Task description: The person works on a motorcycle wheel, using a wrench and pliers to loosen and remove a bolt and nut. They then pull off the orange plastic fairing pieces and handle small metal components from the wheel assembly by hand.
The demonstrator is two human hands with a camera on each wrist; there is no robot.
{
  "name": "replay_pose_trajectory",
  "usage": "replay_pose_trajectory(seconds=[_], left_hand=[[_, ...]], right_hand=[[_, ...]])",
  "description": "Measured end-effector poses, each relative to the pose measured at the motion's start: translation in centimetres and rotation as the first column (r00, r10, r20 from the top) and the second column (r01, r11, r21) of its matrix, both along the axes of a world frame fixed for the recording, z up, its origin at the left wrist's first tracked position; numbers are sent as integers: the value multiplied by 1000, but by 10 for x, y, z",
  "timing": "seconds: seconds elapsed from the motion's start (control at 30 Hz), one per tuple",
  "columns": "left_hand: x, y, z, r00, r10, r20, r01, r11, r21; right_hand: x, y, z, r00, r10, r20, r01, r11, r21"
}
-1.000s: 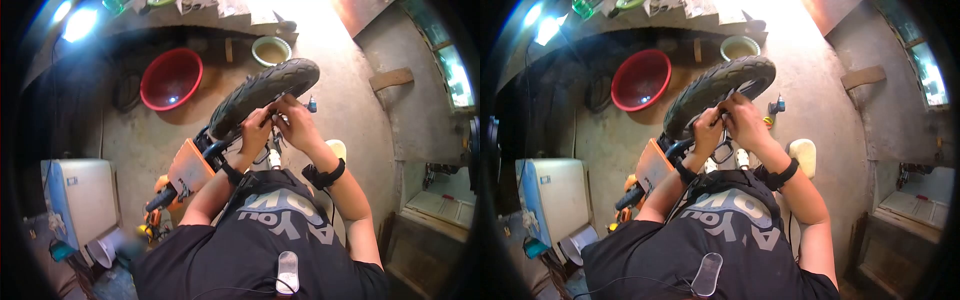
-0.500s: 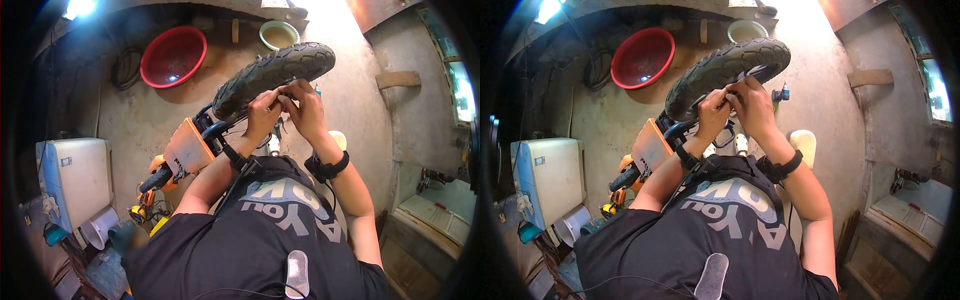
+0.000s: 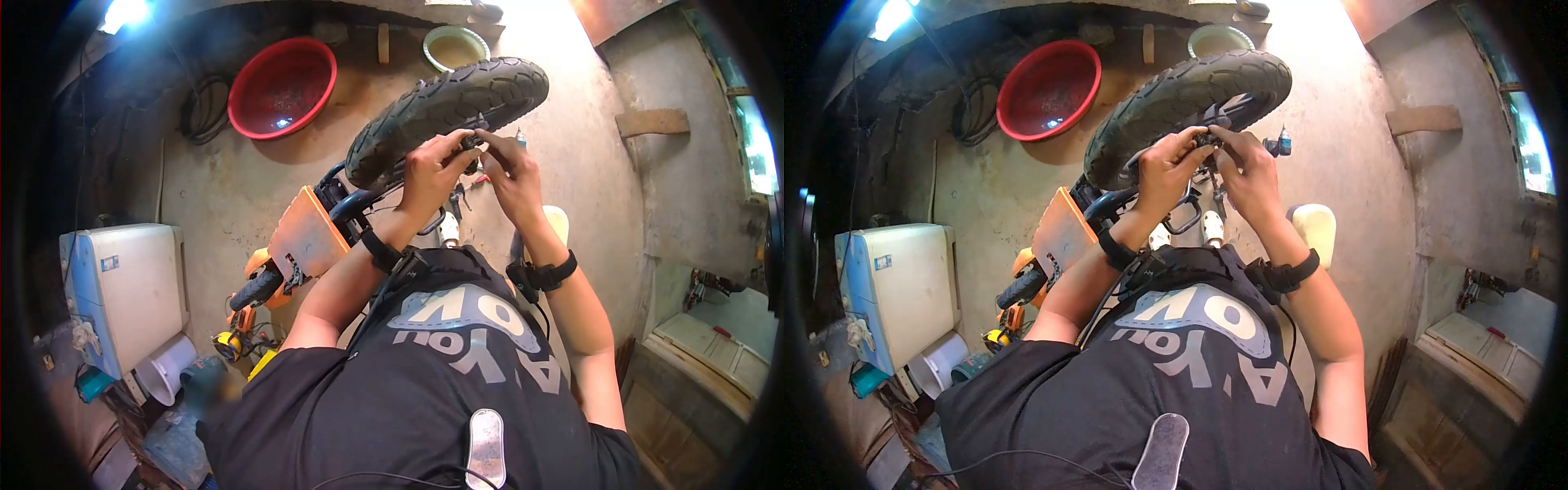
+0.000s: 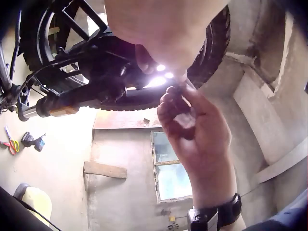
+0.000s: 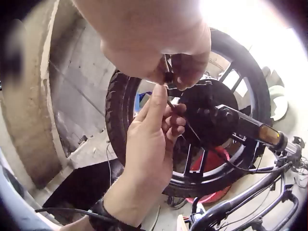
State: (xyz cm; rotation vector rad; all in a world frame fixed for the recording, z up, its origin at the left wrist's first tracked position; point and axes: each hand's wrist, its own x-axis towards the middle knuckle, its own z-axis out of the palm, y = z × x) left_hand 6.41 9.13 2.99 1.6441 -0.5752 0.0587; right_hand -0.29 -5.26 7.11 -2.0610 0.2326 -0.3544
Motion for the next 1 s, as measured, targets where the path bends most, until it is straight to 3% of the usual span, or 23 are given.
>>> replay_pose_trajectory(seconds=[0.1,0.2,0.27,0.4,0.47,0.57,0.8,0.87,0.9,0.97,1.0], left_hand=[[0,3,7,997,-38,-68,38,999,0],[0,2,-4,973,-80,-215,51,989,-137],[0,6,-9,991,-42,-125,38,999,-35],[-3,5,-16,990,2,-140,-6,1000,-26],[-2,8,-17,999,10,36,-11,999,32],[-3,13,-13,998,0,55,-5,995,97],[-1,29,-17,986,3,165,-16,997,76],[-5,38,-11,999,-35,-39,39,995,97],[-6,42,-10,998,-54,-39,58,993,103],[-10,48,-9,980,-146,-135,156,985,68],[-11,50,-8,979,-156,-134,169,982,89]], right_hand=[[-2,2,-7,999,22,-36,-23,1000,-17],[-4,7,-4,997,8,-73,-6,1000,20],[-5,10,-4,996,-2,-85,5,999,36],[-4,13,-5,999,-27,-46,28,999,15],[-5,14,-5,998,-39,-40,39,999,15],[-5,17,-7,998,-64,-13,64,997,31],[-23,20,-9,986,-165,4,164,981,99],[-40,15,-7,983,-186,-4,183,962,203],[-52,11,-8,979,-205,-5,201,957,209],[-84,-1,-12,940,-231,-250,314,872,376],[-94,-1,-18,932,-259,-254,343,857,385]])
